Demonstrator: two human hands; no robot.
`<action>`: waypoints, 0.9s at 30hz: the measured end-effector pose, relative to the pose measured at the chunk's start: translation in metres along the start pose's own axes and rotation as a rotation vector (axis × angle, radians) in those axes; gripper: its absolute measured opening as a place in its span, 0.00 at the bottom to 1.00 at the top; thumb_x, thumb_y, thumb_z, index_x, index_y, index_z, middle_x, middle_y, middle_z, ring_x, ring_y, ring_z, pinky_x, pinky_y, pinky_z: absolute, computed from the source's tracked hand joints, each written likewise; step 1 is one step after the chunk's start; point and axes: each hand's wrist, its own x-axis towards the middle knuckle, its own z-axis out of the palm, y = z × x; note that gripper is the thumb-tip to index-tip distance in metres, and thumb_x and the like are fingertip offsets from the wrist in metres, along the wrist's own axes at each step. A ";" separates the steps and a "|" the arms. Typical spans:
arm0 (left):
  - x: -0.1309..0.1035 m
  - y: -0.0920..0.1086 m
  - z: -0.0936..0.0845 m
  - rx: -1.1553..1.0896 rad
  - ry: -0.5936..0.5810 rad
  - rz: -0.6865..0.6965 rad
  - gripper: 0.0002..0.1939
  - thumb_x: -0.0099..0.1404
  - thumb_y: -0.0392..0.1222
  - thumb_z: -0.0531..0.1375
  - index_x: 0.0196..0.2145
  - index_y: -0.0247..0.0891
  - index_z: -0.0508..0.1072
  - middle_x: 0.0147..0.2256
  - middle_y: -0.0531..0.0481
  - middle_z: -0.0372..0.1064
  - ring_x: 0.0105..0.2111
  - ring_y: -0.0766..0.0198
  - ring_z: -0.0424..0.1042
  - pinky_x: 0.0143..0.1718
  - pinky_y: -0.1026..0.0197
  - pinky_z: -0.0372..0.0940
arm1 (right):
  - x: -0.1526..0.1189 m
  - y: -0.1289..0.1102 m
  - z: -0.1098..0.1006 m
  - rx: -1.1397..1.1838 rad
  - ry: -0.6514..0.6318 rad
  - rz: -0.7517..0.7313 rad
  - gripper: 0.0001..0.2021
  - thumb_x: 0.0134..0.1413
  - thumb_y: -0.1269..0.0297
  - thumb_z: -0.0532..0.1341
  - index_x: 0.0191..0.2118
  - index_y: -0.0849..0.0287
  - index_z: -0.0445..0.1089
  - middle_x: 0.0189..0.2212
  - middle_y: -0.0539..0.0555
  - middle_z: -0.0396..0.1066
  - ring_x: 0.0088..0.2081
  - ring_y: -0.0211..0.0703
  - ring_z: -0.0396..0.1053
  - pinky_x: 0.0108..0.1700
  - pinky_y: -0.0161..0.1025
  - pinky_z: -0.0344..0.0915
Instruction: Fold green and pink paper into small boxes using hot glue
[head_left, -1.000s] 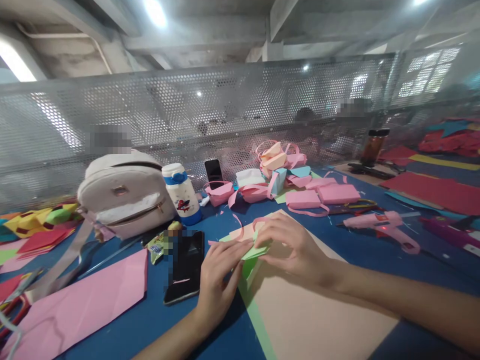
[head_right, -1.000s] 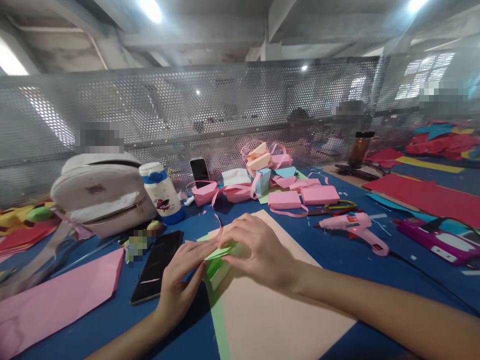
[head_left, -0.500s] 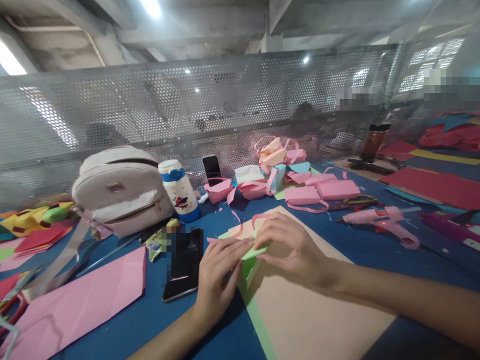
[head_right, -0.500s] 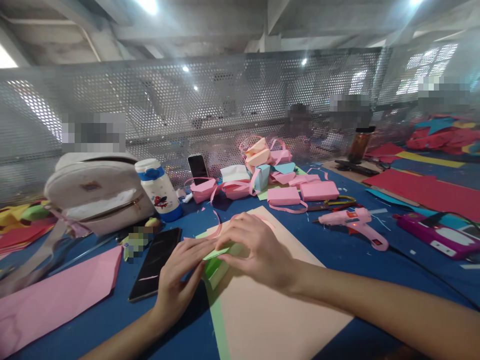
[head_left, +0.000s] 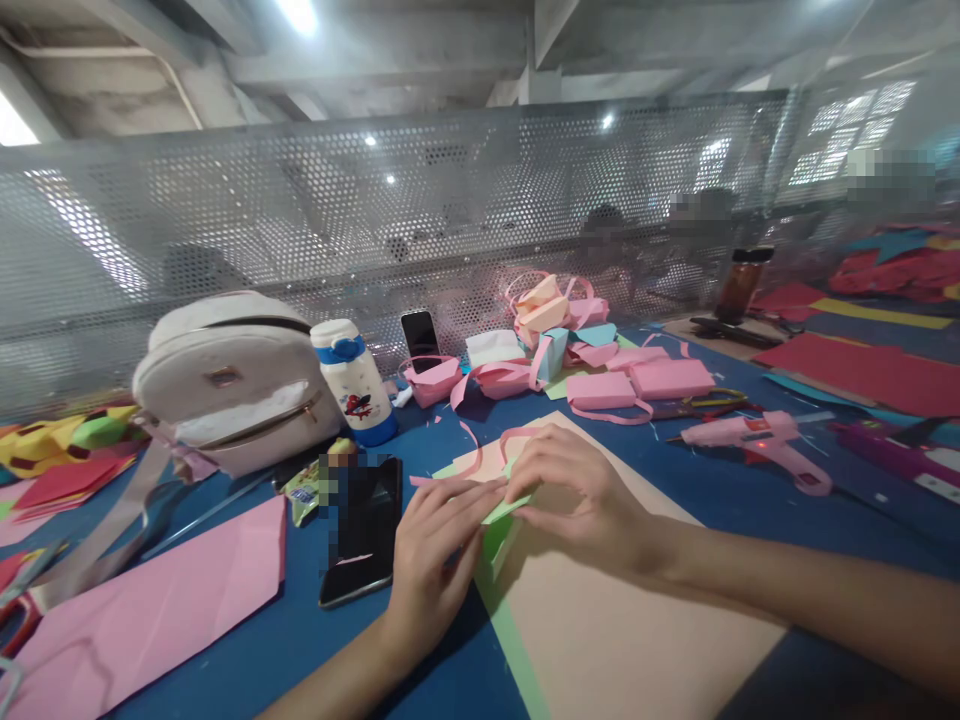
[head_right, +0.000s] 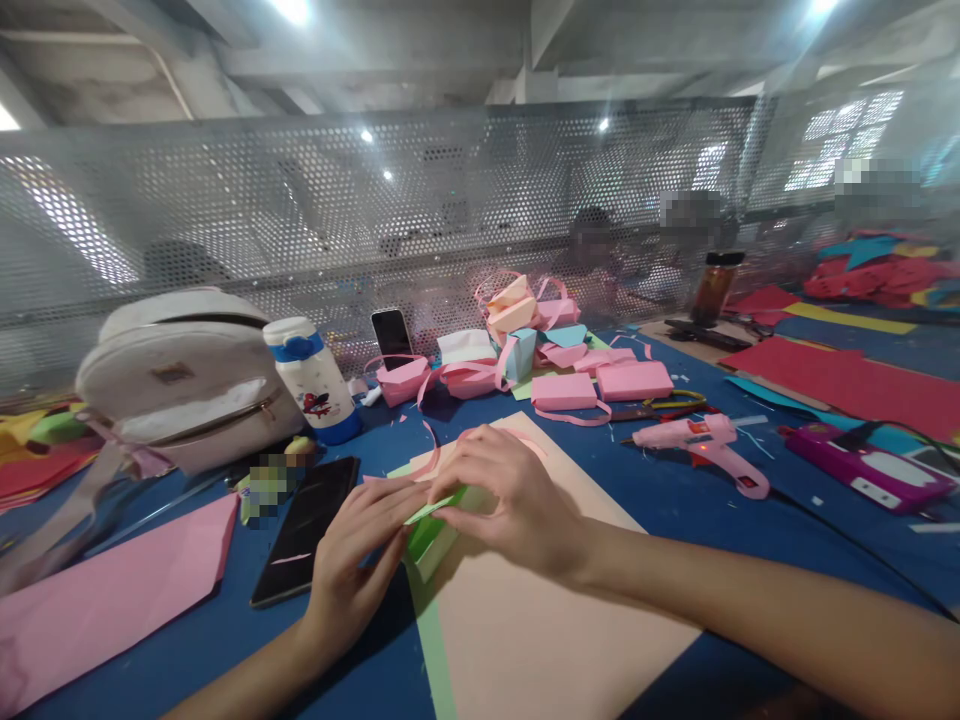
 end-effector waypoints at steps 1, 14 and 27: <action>0.000 0.000 0.000 -0.001 0.000 0.003 0.25 0.68 0.27 0.54 0.59 0.46 0.69 0.52 0.44 0.75 0.48 0.55 0.73 0.48 0.54 0.63 | 0.000 0.000 0.000 0.003 0.003 -0.007 0.04 0.59 0.69 0.65 0.39 0.54 0.71 0.36 0.50 0.75 0.42 0.46 0.69 0.52 0.49 0.63; 0.002 0.001 0.000 0.009 -0.008 0.025 0.25 0.69 0.28 0.53 0.59 0.46 0.68 0.51 0.44 0.76 0.47 0.54 0.73 0.46 0.52 0.64 | 0.000 0.000 0.000 -0.002 0.014 -0.018 0.02 0.60 0.69 0.65 0.38 0.54 0.72 0.34 0.50 0.75 0.40 0.45 0.69 0.52 0.48 0.63; 0.004 0.007 0.002 -0.134 0.082 -0.152 0.11 0.67 0.30 0.61 0.45 0.42 0.76 0.40 0.48 0.76 0.42 0.58 0.72 0.45 0.57 0.64 | -0.002 0.001 0.003 0.037 0.016 0.001 0.03 0.59 0.69 0.66 0.36 0.56 0.72 0.34 0.50 0.75 0.40 0.45 0.68 0.53 0.48 0.62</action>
